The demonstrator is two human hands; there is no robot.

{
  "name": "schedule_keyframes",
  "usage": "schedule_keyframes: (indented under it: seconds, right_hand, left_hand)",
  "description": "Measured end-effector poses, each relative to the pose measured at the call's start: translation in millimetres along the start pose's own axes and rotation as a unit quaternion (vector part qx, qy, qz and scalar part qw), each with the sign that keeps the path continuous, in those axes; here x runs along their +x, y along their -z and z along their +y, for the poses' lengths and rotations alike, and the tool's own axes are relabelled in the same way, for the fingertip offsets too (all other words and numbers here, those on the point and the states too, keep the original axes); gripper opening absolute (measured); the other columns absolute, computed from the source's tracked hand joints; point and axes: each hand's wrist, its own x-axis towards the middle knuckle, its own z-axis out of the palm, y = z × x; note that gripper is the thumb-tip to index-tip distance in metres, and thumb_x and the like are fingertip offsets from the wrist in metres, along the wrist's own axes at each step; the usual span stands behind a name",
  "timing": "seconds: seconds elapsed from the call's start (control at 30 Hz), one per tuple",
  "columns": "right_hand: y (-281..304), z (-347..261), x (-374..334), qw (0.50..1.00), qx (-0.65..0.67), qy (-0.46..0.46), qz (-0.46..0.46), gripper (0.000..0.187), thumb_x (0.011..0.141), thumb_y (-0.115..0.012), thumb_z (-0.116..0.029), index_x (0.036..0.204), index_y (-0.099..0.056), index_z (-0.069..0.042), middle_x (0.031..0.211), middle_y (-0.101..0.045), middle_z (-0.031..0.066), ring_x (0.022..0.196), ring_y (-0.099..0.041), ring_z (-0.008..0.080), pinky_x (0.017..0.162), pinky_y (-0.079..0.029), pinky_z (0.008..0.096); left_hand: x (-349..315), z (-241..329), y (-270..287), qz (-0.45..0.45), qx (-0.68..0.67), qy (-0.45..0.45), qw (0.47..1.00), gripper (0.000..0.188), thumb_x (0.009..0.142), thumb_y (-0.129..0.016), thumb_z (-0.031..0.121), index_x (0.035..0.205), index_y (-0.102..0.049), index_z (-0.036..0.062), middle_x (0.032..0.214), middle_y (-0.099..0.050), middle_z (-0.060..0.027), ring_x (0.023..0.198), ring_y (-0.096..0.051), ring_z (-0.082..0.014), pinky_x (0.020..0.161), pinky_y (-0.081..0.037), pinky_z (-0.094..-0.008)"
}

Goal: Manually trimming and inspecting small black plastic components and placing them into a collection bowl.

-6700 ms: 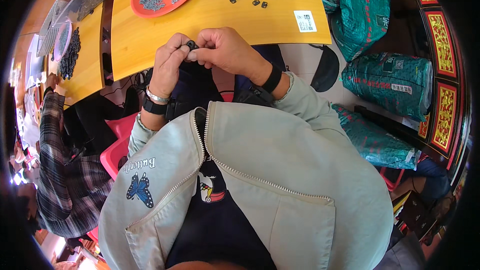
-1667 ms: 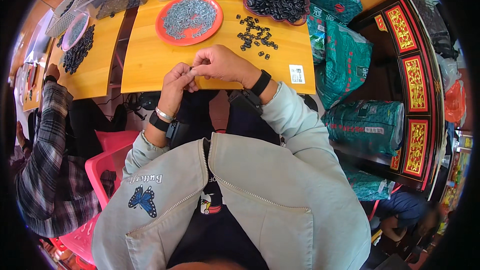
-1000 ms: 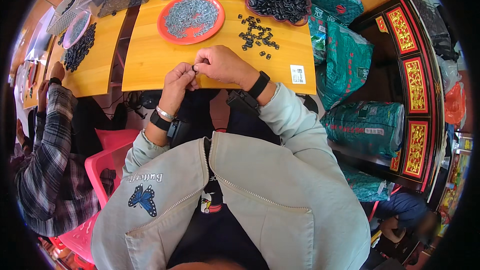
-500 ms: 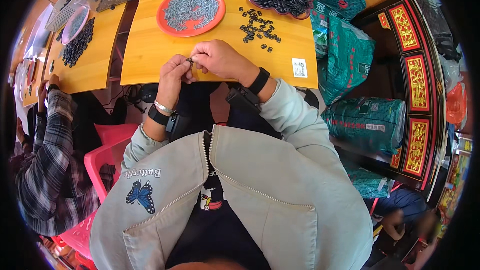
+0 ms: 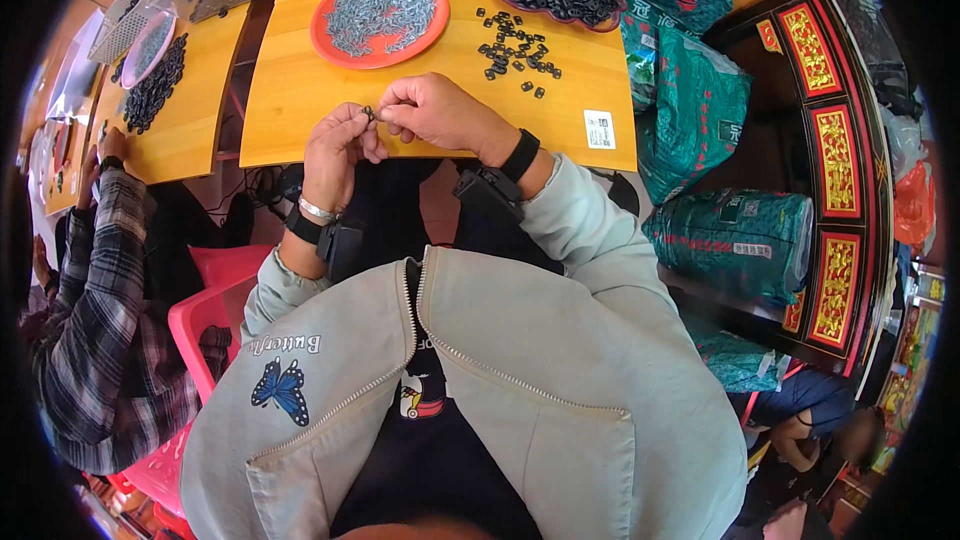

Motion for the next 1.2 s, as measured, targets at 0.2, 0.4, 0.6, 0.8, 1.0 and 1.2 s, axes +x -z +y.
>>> schedule_keyframes:
  seconds: [0.2, 0.4, 0.6, 0.8, 1.0, 1.2]
  right_hand:
    - [-2, -5, 3, 1.0, -0.006, 0.001, 0.026, 0.016, 0.088, -0.057, -0.017, 0.082, -0.06, -0.002, 0.069, -0.056, -0.001, 0.061, -0.054, 0.0065, 0.056, -0.043, 0.0203]
    - [-3, 9, 11, 0.999, -0.03, 0.018, 0.034, 0.013, 0.085, -0.06, -0.012, 0.081, -0.06, 0.0, 0.068, -0.057, 0.0001, 0.059, -0.052, 0.0062, 0.054, -0.043, 0.0205]
    - [-3, 13, 14, 0.997, -0.052, 0.031, 0.053, 0.017, 0.081, -0.062, -0.015, 0.076, -0.061, 0.001, 0.064, -0.06, 0.0026, 0.056, -0.054, 0.0073, 0.053, -0.044, 0.0236]
    - [-3, 17, 18, 0.997, -0.057, 0.018, 0.057, 0.018, 0.081, -0.061, -0.016, 0.077, -0.061, 0.001, 0.064, -0.061, 0.0039, 0.055, -0.056, 0.0091, 0.053, -0.045, 0.0246]
    - [-3, 17, 20, 0.994, -0.098, 0.027, 0.048, 0.02, 0.079, -0.062, -0.018, 0.077, -0.061, 0.001, 0.063, -0.061, 0.0066, 0.054, -0.057, 0.0112, 0.053, -0.046, 0.0265]
    - [0, 15, 28, 0.984, -0.159, 0.055, 0.052, 0.019, 0.077, -0.062, -0.019, 0.078, -0.062, 0.0, 0.066, -0.062, 0.0102, 0.059, -0.059, 0.0182, 0.057, -0.046, 0.0299]
  left_hand:
    - [2, 1, 0, 0.013, -0.001, 0.006, 1.0, 0.013, 0.087, -0.047, 0.011, 0.077, -0.052, 0.0051, 0.063, -0.054, -0.0031, 0.054, -0.056, -0.0143, 0.05, -0.041, -0.0219]
    - [2, -1, 2, -0.003, 0.072, -0.015, 0.997, 0.011, 0.088, -0.047, 0.012, 0.079, -0.051, 0.0062, 0.065, -0.054, -0.0024, 0.057, -0.055, -0.0123, 0.054, -0.042, -0.0209]
    - [6, -6, 7, -0.007, 0.108, -0.026, 0.994, 0.012, 0.089, -0.048, 0.012, 0.078, -0.051, 0.0068, 0.066, -0.055, -0.0017, 0.058, -0.054, -0.0108, 0.055, -0.041, -0.0208]
    - [7, -5, 4, 0.024, 0.108, -0.028, 0.993, 0.014, 0.089, -0.048, 0.011, 0.077, -0.05, 0.0042, 0.063, -0.053, -0.002, 0.057, -0.051, -0.0093, 0.053, -0.038, -0.0209]
    - [8, -7, 7, 0.004, 0.108, -0.032, 0.994, 0.01, 0.09, -0.047, 0.009, 0.082, -0.049, 0.003, 0.068, -0.054, -0.0028, 0.061, -0.051, -0.0095, 0.055, -0.04, -0.0215]
    - [9, -5, 11, -0.005, 0.092, -0.039, 0.995, 0.011, 0.091, -0.046, 0.011, 0.083, -0.05, 0.0035, 0.068, -0.055, -0.0031, 0.062, -0.052, -0.0098, 0.057, -0.041, -0.021]
